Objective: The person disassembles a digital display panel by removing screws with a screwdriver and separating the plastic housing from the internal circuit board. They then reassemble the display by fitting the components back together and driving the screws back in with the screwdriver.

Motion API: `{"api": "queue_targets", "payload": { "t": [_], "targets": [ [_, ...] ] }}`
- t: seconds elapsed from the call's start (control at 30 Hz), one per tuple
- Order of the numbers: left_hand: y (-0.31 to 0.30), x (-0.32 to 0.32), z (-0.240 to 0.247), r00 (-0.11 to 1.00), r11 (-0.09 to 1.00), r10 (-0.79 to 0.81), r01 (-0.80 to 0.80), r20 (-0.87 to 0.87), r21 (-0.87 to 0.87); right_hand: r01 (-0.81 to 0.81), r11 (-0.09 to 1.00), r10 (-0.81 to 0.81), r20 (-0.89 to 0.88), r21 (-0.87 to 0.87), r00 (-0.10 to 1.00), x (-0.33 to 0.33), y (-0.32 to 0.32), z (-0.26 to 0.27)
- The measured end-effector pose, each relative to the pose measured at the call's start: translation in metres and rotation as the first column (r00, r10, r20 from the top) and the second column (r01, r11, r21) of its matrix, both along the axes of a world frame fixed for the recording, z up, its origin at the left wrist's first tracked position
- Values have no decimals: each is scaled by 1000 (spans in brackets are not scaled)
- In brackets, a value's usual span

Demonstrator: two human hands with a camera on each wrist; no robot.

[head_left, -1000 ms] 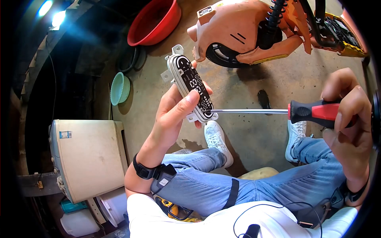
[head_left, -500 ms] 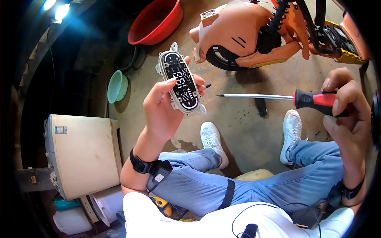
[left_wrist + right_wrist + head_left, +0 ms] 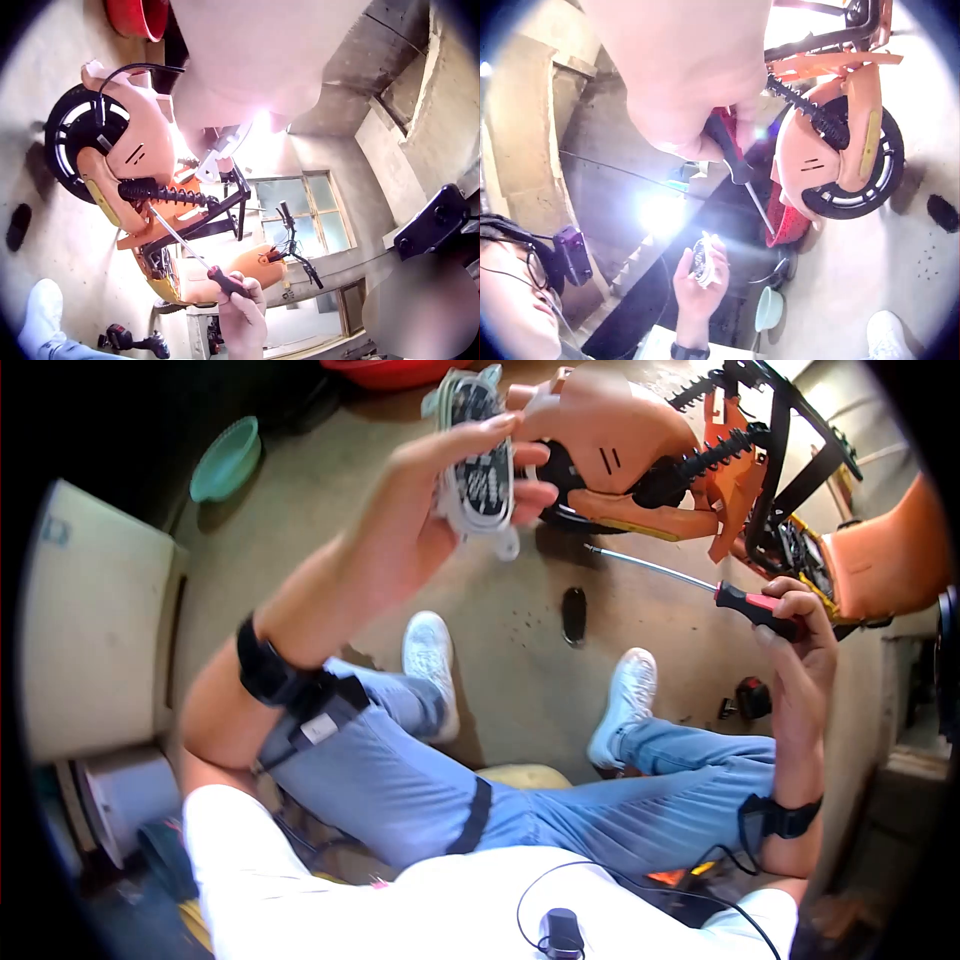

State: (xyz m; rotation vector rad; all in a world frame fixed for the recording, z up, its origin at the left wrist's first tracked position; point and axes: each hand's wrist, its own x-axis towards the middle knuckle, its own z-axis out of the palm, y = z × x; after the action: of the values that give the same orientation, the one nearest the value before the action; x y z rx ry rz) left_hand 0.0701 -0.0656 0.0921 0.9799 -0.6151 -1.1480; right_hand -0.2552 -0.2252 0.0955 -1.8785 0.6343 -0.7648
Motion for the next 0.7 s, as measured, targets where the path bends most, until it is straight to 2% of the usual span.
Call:
{"api": "queue_targets", "payload": {
  "t": [0.07, 0.13, 0.17, 0.27, 0.33, 0.4, 0.47, 0.53, 0.6, 0.7],
  "targets": [
    [1, 3, -8, 996, 997, 49, -53, -73, -49, -38, 999, 39, -22, 28, 999, 5, 0, -8],
    [6, 4, -13, 999, 994, 47, -45, 16, -97, -46, 995, 53, -81, 89, 995, 14, 1, -23],
    [10, 3, -6, 994, 998, -43, 38, -104, -54, -53, 993, 62, -90, 101, 994, 18, 4, -29],
    [10, 3, -10, 994, 996, -32, 22, -103, -91, -50, 993, 68, -175, 102, 982, 42, 1, -47],
    [20, -3, -2, 986, 998, -44, 38, -160, -45, -42, 996, 60, -230, 80, 971, 58, -6, -68],
    [32, -11, 4, 999, 995, 27, -31, -40, -92, -75, 997, 61, -301, -34, 952, 75, -16, -96],
    [28, -8, 1, 999, 995, 42, -44, -28, -90, 4, 999, -24, -454, -46, 891, 99, -5, -107],
    [29, -3, 0, 998, 996, 58, -56, 20, -65, 2, 988, -65, -405, -154, 912, 110, -24, -164],
    [38, -1, 0, 994, 998, 63, -62, 93, -16, 49, 998, -56, -417, -28, 907, 117, -39, -218],
    [52, 1, 3, 978, 997, 47, -58, 202, 47, 146, 989, -129, -492, -3, 861, 120, -35, -277]
  ]
}}
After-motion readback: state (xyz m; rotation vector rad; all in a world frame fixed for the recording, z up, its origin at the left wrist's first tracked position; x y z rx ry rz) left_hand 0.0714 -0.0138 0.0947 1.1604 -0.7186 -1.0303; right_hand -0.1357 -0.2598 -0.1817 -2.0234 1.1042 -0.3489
